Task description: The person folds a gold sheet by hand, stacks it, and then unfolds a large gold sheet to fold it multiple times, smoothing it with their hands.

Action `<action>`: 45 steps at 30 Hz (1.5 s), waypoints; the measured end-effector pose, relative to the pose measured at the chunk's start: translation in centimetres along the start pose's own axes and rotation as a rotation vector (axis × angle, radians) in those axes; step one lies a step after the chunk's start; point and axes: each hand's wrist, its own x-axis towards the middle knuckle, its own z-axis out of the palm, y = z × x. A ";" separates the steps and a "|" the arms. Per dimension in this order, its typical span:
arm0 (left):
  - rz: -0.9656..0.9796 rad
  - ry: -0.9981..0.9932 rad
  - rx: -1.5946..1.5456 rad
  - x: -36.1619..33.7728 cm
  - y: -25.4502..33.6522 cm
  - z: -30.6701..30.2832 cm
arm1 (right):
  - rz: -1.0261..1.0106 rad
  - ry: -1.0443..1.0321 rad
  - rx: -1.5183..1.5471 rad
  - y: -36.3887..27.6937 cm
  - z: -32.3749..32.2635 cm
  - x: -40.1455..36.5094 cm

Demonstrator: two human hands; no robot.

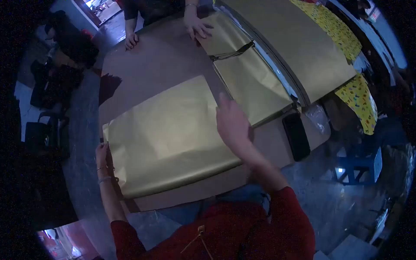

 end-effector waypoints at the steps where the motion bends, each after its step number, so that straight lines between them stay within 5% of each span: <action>1: -0.065 -0.012 -0.009 -1.2 2.2 -0.3 | 0.213 -0.104 0.123 0.5 -1.9 -0.6; 4: -0.130 0.005 0.041 -1.5 3.0 -0.1 | 0.295 -0.079 0.173 2.7 -3.2 -3.4; 7: -0.093 0.032 -0.004 -1.8 2.9 0.3 | 0.081 -0.088 0.516 1.4 -1.6 -4.9; 8: -0.061 0.050 0.071 -2.0 3.2 0.3 | 0.231 -0.309 0.616 0.3 -1.6 -4.6; 11: -0.090 0.135 -0.003 -2.7 3.9 0.4 | -0.097 -0.192 0.674 -2.8 0.1 -1.8; 13: -0.083 0.058 -0.027 -0.8 1.1 1.2 | -0.222 -0.207 0.557 -5.4 0.8 0.9; 16: -0.024 0.172 -0.015 -2.0 3.8 1.9 | -0.342 -0.125 0.430 -6.7 5.7 3.9; 22: -0.164 0.087 -0.124 -3.5 6.5 1.6 | -0.474 -0.058 0.156 -7.1 10.5 8.7; 24: -0.148 0.161 0.017 -3.4 6.4 1.7 | -0.468 -0.051 -0.044 -6.8 11.0 9.9; 31: -0.149 0.161 0.046 -3.1 6.1 1.8 | -0.282 -0.227 -0.046 -4.5 13.2 11.2; 45: -0.114 0.289 0.307 -4.2 8.4 1.5 | -0.309 -0.203 -0.080 -6.0 13.9 11.3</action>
